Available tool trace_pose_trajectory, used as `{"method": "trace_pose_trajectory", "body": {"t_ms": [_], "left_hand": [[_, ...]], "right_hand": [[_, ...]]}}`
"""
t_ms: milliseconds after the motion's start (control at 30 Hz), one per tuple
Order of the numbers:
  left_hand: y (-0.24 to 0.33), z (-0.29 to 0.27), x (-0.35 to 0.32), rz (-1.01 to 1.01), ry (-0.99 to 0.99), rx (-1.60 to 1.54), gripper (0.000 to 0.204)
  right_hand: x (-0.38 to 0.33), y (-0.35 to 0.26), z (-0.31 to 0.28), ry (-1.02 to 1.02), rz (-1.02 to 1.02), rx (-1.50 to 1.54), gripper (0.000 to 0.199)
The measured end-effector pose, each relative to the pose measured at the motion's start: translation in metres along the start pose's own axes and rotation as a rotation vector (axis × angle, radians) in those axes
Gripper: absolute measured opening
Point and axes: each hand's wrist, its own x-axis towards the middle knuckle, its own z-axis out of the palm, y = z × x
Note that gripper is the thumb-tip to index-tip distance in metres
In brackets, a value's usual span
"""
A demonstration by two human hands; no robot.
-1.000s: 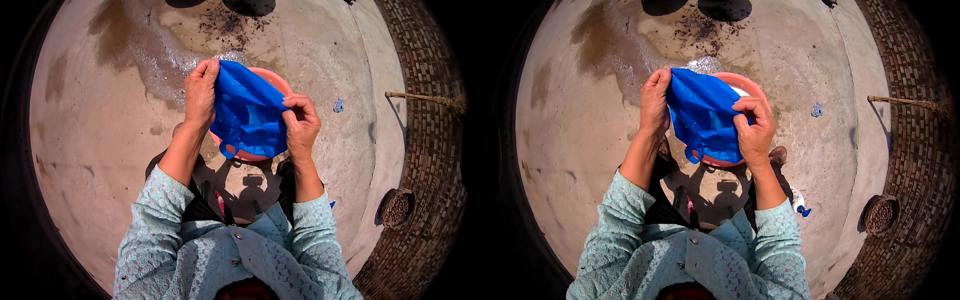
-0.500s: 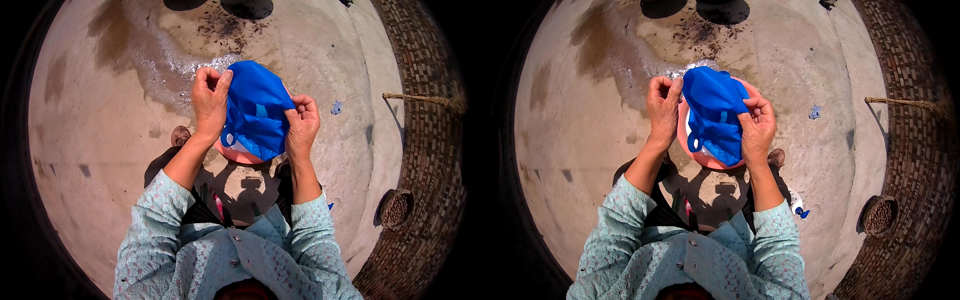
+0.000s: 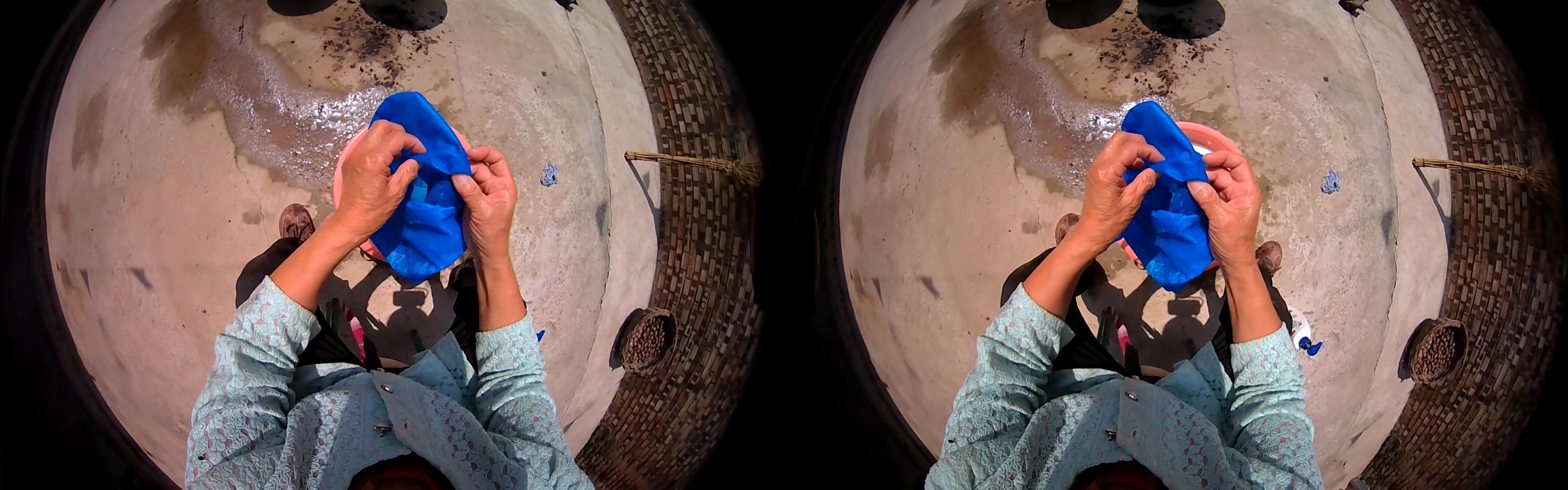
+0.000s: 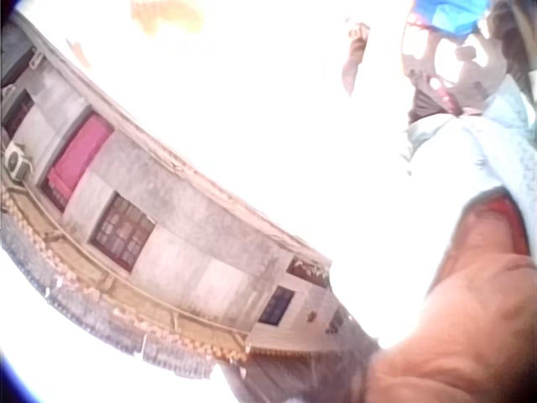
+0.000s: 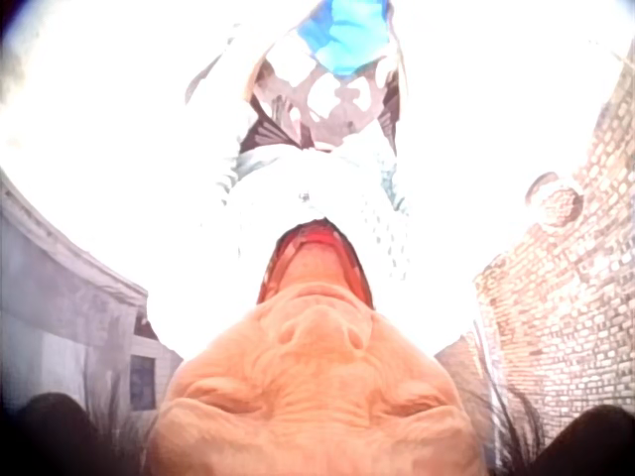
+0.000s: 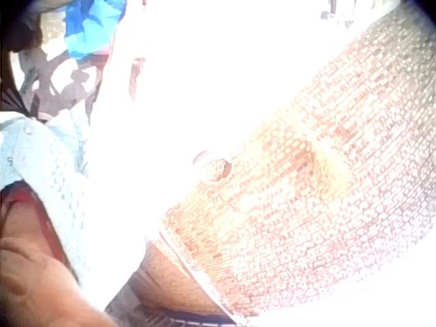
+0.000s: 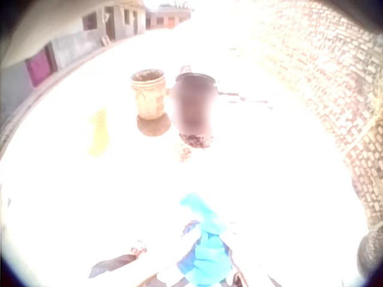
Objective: The person washes a blue cloth by hand in a pink basin filled with soapy water, scrubbing and wringing it repeatedly. They then rinse the cloth under a running tap and wring it out again.
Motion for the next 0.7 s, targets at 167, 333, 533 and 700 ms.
{"method": "trace_pose_trajectory", "body": {"t_ms": [167,333,533,700], "left_hand": [[-0.004,-0.004,0.002,0.064,0.066,-0.007,0.016],[-0.004,-0.005,0.005,0.014,0.080,-0.152,0.015],[-0.011,-0.010,0.007,-0.312,0.164,-0.365,0.024],[-0.003,-0.010,0.003,-0.044,-0.201,-0.080,0.053]], "right_hand": [[0.001,0.000,0.009,0.046,-0.005,-0.162,0.030],[0.005,0.015,-0.003,-0.034,0.005,-0.351,0.032],[0.013,0.006,-0.008,0.014,0.047,0.222,0.043],[0.015,0.006,-0.011,0.101,0.049,0.422,0.046]]}}
